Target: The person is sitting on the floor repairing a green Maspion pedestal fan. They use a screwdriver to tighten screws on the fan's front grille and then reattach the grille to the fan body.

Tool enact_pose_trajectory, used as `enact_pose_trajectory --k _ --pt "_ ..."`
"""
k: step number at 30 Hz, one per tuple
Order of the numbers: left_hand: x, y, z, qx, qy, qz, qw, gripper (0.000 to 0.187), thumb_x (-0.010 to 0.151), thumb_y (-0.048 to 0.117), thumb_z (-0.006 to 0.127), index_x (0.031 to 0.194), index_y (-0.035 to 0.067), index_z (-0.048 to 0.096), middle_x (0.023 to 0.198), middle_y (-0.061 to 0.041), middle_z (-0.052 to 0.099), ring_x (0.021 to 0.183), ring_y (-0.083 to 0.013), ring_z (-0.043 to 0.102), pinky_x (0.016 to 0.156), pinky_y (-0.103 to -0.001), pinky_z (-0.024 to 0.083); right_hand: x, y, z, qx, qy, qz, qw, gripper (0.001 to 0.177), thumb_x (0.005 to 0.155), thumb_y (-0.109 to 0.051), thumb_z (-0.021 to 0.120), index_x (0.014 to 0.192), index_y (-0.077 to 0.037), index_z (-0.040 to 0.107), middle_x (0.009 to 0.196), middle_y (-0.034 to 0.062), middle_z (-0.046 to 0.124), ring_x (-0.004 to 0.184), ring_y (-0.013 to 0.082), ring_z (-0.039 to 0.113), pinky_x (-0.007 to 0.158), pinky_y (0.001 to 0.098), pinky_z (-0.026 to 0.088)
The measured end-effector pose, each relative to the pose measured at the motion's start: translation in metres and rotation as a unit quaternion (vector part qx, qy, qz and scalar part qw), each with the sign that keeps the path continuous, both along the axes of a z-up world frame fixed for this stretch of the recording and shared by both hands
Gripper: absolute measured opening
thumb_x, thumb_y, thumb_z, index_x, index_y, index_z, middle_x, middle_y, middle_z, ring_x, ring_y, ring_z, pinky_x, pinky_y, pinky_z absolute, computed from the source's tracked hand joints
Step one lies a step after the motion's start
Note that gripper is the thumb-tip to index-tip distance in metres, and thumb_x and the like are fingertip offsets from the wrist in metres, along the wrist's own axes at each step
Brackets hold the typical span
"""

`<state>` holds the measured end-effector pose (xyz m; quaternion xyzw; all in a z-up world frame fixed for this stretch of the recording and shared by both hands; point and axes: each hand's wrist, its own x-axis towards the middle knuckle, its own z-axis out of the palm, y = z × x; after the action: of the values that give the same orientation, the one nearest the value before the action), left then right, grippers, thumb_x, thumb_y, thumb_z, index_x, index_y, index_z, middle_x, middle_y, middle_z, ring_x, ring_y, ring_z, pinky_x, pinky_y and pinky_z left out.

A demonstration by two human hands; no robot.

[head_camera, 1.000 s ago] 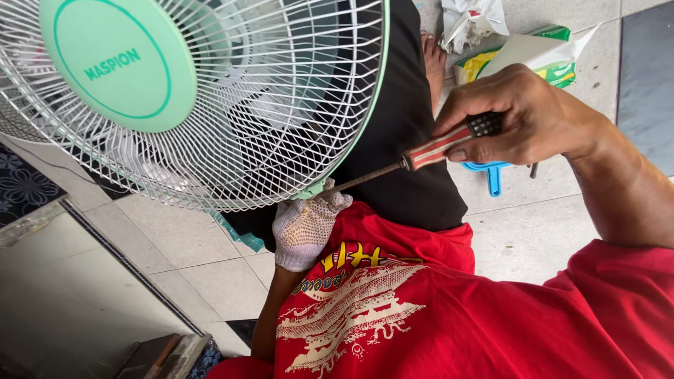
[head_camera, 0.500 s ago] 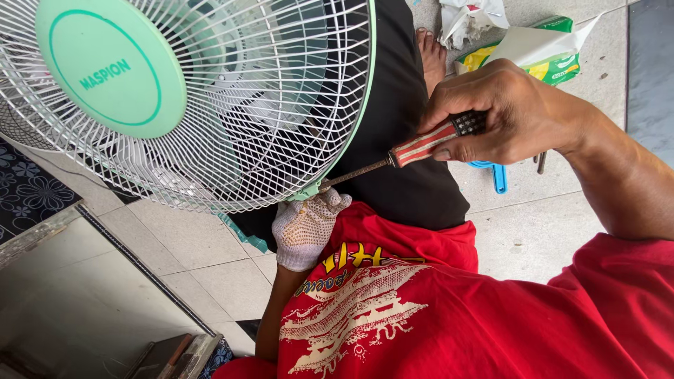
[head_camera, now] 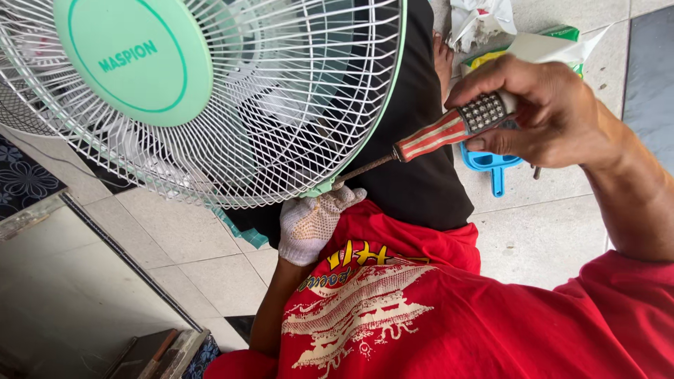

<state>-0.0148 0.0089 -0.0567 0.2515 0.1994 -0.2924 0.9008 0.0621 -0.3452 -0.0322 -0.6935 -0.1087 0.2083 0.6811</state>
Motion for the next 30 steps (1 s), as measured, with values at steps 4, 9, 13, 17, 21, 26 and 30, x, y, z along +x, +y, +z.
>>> enact_pose_trajectory --k 4,9,13,17,21,26,30 --pt "0.005 0.005 -0.01 -0.076 0.024 -0.038 0.996 0.017 0.087 0.013 0.062 0.1 0.004 0.068 0.117 -0.019 0.065 0.107 -0.0338 0.062 0.11 -0.065 0.031 0.005 0.006 -0.002 0.023 -0.061 0.051 0.997 0.041 0.073 -0.002 0.072 0.11 0.001 0.054 0.11 0.0128 0.062 0.096 0.0166 0.064 0.078 0.0265 0.052" --pt "0.006 0.012 -0.024 -0.14 0.035 -0.052 0.988 0.021 0.09 0.022 0.06 0.093 0.004 0.07 0.118 -0.021 0.065 0.11 -0.0368 0.063 0.112 -0.067 0.028 0.005 0.015 -0.005 -0.012 -0.076 0.051 0.996 0.036 0.077 -0.007 0.069 0.11 0.003 0.057 0.1 0.0119 0.066 0.087 0.0169 0.067 0.07 0.0266 0.054" --pt "0.006 0.013 -0.031 -0.143 -0.01 -0.064 0.988 0.019 0.09 0.02 0.06 0.092 0.004 0.07 0.119 -0.021 0.064 0.111 -0.0364 0.062 0.111 -0.07 0.029 0.007 0.016 -0.001 -0.055 0.022 0.067 0.996 0.033 0.08 -0.009 0.068 0.11 0.002 0.059 0.088 0.007 0.07 0.073 0.0122 0.067 0.057 0.022 0.054" --pt "0.005 0.013 -0.033 -0.15 0.025 -0.058 0.987 0.031 0.09 0.028 0.056 0.093 0.0 0.069 0.116 -0.023 0.064 0.109 -0.0387 0.062 0.109 -0.069 0.028 0.005 0.018 0.004 0.065 0.089 0.064 0.992 0.04 0.082 -0.01 0.063 0.116 0.002 0.045 0.104 0.0105 0.056 0.077 0.0129 0.067 0.05 0.0203 0.055" --pt "0.01 0.011 -0.034 -0.165 0.021 -0.047 0.985 0.039 0.094 0.033 0.05 0.095 -0.002 0.068 0.115 -0.025 0.065 0.111 -0.0414 0.06 0.108 -0.071 0.03 0.0 0.015 0.001 0.134 0.086 0.03 0.987 0.04 0.088 -0.007 0.062 0.117 -0.001 0.035 0.108 0.0115 0.052 0.081 0.0107 0.058 0.059 0.0219 0.05" --pt "0.011 0.011 -0.032 -0.181 0.023 -0.035 0.983 0.05 0.099 0.041 0.045 0.103 -0.004 0.066 0.109 -0.024 0.066 0.108 -0.0439 0.06 0.106 -0.07 0.031 -0.011 0.016 -0.005 0.056 0.157 0.017 0.986 0.022 0.096 -0.004 0.053 0.116 -0.002 0.047 0.086 0.0115 0.057 0.063 0.0082 0.053 0.052 0.0188 0.047" --pt "0.011 0.01 -0.033 -0.147 0.026 -0.036 0.988 0.049 0.099 0.04 0.044 0.102 -0.004 0.066 0.106 -0.023 0.067 0.106 -0.044 0.06 0.104 -0.07 0.032 -0.005 0.017 0.008 0.046 0.109 0.031 0.992 0.033 0.088 -0.01 0.052 0.116 0.0 0.037 0.099 0.013 0.052 0.068 0.0092 0.056 0.054 0.0211 0.049"
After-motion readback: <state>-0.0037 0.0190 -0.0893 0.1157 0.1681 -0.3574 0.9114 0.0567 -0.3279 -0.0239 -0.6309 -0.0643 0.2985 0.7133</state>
